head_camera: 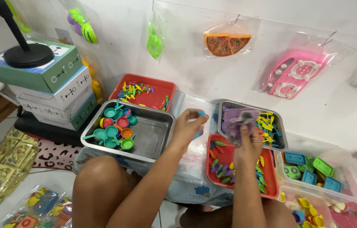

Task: Sorting and organizing small plastic toys and alphabet pieces into various trays

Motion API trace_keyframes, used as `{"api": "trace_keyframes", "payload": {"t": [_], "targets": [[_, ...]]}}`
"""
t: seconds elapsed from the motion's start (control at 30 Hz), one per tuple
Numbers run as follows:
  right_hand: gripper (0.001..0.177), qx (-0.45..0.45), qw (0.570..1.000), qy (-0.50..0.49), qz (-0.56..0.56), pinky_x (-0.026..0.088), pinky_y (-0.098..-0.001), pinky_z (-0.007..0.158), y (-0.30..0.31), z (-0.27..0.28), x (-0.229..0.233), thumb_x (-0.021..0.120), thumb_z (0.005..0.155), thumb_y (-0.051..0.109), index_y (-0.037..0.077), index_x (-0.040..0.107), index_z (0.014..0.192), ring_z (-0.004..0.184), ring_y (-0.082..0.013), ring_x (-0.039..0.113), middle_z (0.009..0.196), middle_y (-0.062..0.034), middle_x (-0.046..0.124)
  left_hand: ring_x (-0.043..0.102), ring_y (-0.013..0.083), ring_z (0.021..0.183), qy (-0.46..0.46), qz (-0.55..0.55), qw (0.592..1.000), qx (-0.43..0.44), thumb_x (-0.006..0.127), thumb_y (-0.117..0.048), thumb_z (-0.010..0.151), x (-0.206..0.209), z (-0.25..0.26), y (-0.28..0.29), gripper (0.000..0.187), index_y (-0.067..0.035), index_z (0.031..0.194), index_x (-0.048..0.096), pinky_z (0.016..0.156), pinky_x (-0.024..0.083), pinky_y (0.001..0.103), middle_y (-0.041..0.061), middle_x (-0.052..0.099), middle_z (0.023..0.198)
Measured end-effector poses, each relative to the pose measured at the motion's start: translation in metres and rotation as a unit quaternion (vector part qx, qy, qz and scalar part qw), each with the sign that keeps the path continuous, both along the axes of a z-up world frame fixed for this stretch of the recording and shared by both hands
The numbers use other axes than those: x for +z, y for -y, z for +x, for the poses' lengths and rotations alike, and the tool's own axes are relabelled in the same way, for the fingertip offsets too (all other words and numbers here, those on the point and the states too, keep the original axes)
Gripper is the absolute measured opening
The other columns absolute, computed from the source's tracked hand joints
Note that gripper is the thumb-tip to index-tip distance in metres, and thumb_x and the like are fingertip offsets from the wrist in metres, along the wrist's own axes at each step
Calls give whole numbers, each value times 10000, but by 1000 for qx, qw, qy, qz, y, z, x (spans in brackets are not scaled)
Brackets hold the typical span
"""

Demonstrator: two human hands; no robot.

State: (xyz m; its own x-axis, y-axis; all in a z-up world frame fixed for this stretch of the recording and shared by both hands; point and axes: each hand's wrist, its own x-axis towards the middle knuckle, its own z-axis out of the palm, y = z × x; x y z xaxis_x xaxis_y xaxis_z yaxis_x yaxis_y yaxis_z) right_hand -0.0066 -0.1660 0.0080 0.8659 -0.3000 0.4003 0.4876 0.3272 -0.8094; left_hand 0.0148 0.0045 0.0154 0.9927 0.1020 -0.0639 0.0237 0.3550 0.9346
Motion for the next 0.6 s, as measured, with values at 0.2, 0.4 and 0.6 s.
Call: {"api": "trace_keyframes", "payload": {"t": [0.2,0.4,0.6], "targets": [[525,85,949,-147,267,577,-465,1007,40,0,35,659,923,558,187,652,1295,1019,-207,708,1141,-19,721,644,341,1084,56,692,717,64,813,-324,818,-27,80,-15,407,-156,1164,682,902,504,502,109,656,1116],[176,74,950,-183,242,585,-399,930,70,15,10,786,891,444,310,735,992,847,-121,635,884,104,644,641,337,1075,-8,794,607,-34,721,-164,832,-98,145,-21,241,-130,1069,737,967,390,585,99,700,1044],[255,100,937,-202,267,602,-426,942,74,20,-2,802,882,454,216,726,933,928,-187,720,904,25,704,524,409,1289,57,682,708,-177,621,-199,910,-13,92,-8,417,-71,1307,613,1089,377,568,213,590,1311]]}}
